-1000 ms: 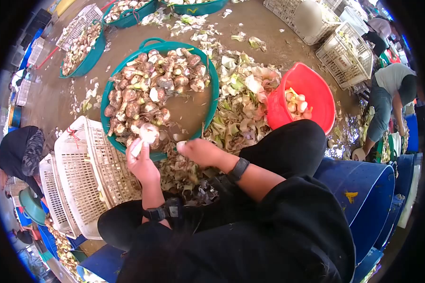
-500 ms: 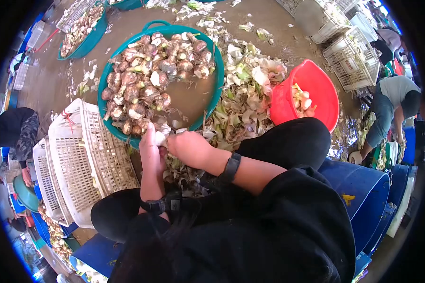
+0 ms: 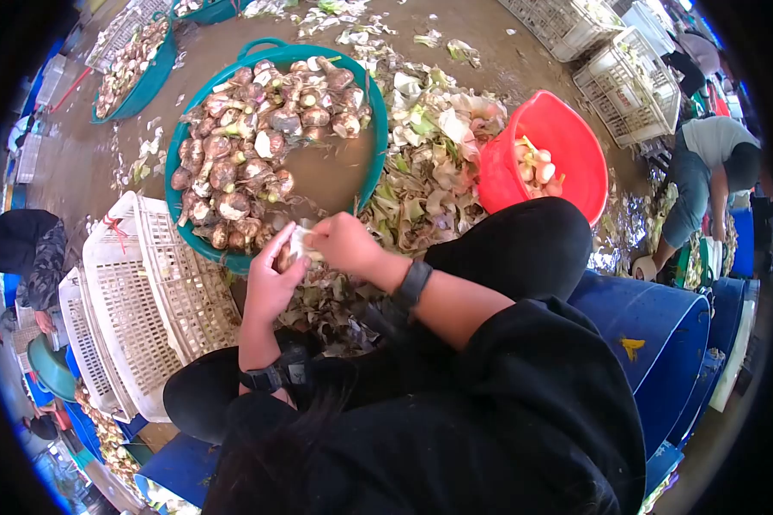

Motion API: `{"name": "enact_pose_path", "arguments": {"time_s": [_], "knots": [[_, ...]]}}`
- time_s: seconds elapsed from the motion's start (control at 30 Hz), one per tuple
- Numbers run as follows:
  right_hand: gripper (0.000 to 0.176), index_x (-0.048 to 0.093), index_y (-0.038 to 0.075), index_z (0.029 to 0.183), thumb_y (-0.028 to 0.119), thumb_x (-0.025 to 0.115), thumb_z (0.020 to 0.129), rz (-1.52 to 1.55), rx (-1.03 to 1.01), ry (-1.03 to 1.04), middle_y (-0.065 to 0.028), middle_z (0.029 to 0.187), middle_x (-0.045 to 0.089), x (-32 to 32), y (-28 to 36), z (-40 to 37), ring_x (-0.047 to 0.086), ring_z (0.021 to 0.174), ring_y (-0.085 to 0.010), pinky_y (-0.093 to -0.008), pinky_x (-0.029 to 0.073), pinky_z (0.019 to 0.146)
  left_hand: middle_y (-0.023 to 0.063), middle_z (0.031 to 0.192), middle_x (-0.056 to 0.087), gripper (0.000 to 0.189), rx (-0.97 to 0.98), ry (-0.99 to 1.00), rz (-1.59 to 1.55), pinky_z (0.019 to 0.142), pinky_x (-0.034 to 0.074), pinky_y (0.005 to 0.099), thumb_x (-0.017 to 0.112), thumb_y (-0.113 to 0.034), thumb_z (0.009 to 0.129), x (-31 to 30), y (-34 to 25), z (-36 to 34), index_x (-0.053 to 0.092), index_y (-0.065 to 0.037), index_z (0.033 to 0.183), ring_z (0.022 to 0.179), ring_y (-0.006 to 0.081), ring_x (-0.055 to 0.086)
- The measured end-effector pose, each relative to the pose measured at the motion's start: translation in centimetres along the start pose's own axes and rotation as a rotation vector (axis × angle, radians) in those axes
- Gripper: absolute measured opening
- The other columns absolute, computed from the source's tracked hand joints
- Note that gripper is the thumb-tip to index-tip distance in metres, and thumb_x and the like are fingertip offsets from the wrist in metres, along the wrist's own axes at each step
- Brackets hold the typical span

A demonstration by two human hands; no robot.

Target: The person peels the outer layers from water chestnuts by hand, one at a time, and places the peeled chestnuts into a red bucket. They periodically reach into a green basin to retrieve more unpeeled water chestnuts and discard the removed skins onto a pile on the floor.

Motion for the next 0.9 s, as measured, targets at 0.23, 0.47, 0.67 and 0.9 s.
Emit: {"name": "enact_pose_path", "arguments": {"time_s": [0.23, 0.47, 0.67, 0.9], "knots": [[0.019, 0.057, 0.000, 0.095, 0.017, 0.058, 0.085, 0.650, 0.453, 0.188, -0.0041, 0.076, 0.061, 1.3, -2.3, -0.9, 0.056, 0.057, -0.0104, -0.0251, 0.048, 0.051, 0.0161, 0.120, 0.051, 0.031, 0.722, -0.246, 0.875, 0.089, 0.042, 0.0336, 0.059, 0.003, 0.076, 2.0, -7.8, -2.9, 0.058, 0.000, 0.107, 0.111, 0.0207, 0.049], [0.018, 0.063, 0.004, 0.091, 0.018, 0.053, 0.087, 0.088, -0.173, 0.312, -0.0080, 0.076, 0.063, 1.6, 2.9, -4.1, 0.060, 0.072, -0.0170, -0.0312, 0.047, 0.067, 0.0047, 0.099, 0.059, 0.015, 0.092, -0.635, -1.113, 0.076, 0.052, 0.0343, 0.059, -0.014, 0.084, -5.5, 4.2, -1.2, 0.052, -0.009, 0.097, 0.087, 0.0173, 0.059], [0.040, 0.056, 0.003, 0.108, 0.027, 0.063, 0.077, -0.418, -0.338, 0.014, -0.0171, 0.090, 0.060, 0.5, 4.1, -3.4, 0.059, 0.079, -0.0285, -0.0349, 0.046, 0.072, 0.0027, 0.092, 0.058, 0.014, 0.133, -0.756, -0.661, 0.072, 0.048, 0.0273, 0.060, -0.007, 0.083, -7.8, 1.5, -2.9, 0.055, -0.006, 0.096, 0.084, 0.0127, 0.057], [0.030, 0.057, 0.007, 0.106, 0.008, 0.060, 0.077, -0.163, -0.714, 0.022, -0.0120, 0.093, 0.058, -0.5, 11.5, -1.6, 0.058, 0.078, -0.0231, -0.0314, 0.048, 0.068, 0.0053, 0.086, 0.057, 0.015, 0.363, -0.659, -0.354, 0.073, 0.045, 0.0229, 0.063, 0.000, 0.079, -6.6, -2.0, -2.8, 0.056, 0.003, 0.092, 0.079, 0.0112, 0.055]]}}
Point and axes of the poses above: each hand's wrist, its own z-axis towards the middle knuckle, its own x-axis out of the palm, y = z × x, the point moved 10 cm from there along z, towards the middle knuckle
